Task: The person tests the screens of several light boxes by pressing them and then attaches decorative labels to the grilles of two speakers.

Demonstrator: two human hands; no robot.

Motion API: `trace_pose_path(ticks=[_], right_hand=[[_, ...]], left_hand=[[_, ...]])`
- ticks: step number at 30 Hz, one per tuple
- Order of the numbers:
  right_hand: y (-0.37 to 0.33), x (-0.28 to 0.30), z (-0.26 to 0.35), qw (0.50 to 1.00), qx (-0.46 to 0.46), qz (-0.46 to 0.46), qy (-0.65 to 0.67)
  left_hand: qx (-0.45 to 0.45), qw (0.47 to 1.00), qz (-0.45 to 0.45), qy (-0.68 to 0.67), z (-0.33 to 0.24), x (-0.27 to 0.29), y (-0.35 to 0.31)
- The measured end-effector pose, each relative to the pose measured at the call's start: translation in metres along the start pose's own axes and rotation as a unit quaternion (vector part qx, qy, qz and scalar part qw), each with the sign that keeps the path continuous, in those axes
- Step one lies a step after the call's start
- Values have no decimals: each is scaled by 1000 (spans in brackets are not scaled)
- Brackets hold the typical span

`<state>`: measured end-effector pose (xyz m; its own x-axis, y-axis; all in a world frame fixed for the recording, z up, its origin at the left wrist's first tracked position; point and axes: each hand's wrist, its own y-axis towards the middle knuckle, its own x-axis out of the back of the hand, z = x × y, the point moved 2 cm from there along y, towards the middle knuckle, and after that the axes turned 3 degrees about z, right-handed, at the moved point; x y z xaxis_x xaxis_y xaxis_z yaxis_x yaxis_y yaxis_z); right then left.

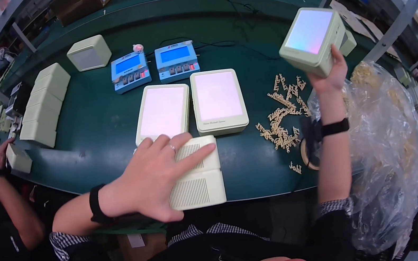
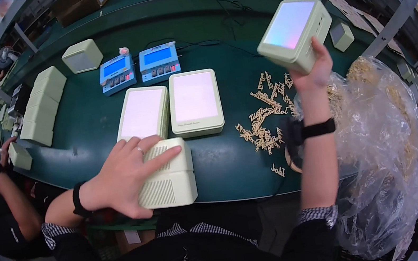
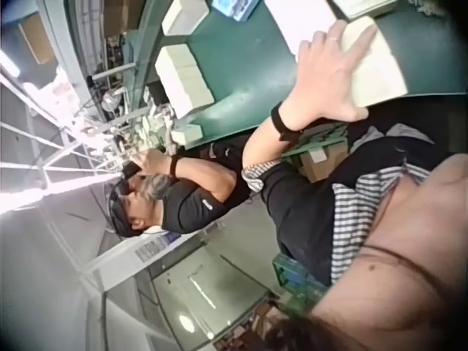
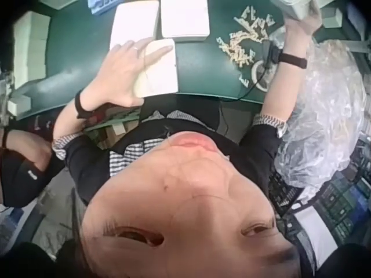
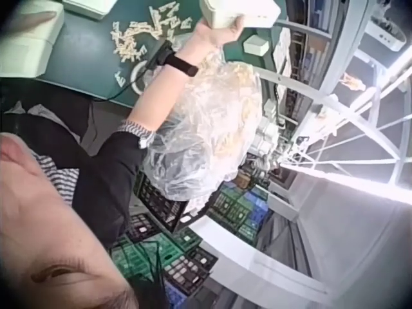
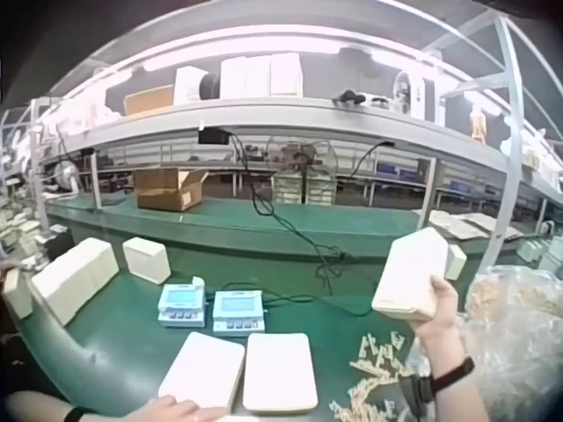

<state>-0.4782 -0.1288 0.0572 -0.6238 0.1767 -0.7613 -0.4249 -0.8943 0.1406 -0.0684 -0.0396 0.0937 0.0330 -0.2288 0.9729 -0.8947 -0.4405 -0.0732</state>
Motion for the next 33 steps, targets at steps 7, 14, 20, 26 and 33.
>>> trace_pose_path(ticks=[7, 14, 20, 26, 33], right_hand=[[162, 51, 36, 966, 12, -15, -257], [272, 110, 3, 922, -125, -68, -361], [308, 164, 21, 673, 2, -109, -731], [247, 76, 57, 464, 5, 112, -879], [7, -45, -6, 353, -93, 377, -851]], left_hand=[[32, 998, 44, -40, 3, 6, 3], [59, 993, 65, -80, 7, 3, 8], [62, 993, 55, -80, 5, 3, 6], [63, 996, 33, -47, 1, 1, 10], [55, 997, -31, -50, -1, -8, 0]])
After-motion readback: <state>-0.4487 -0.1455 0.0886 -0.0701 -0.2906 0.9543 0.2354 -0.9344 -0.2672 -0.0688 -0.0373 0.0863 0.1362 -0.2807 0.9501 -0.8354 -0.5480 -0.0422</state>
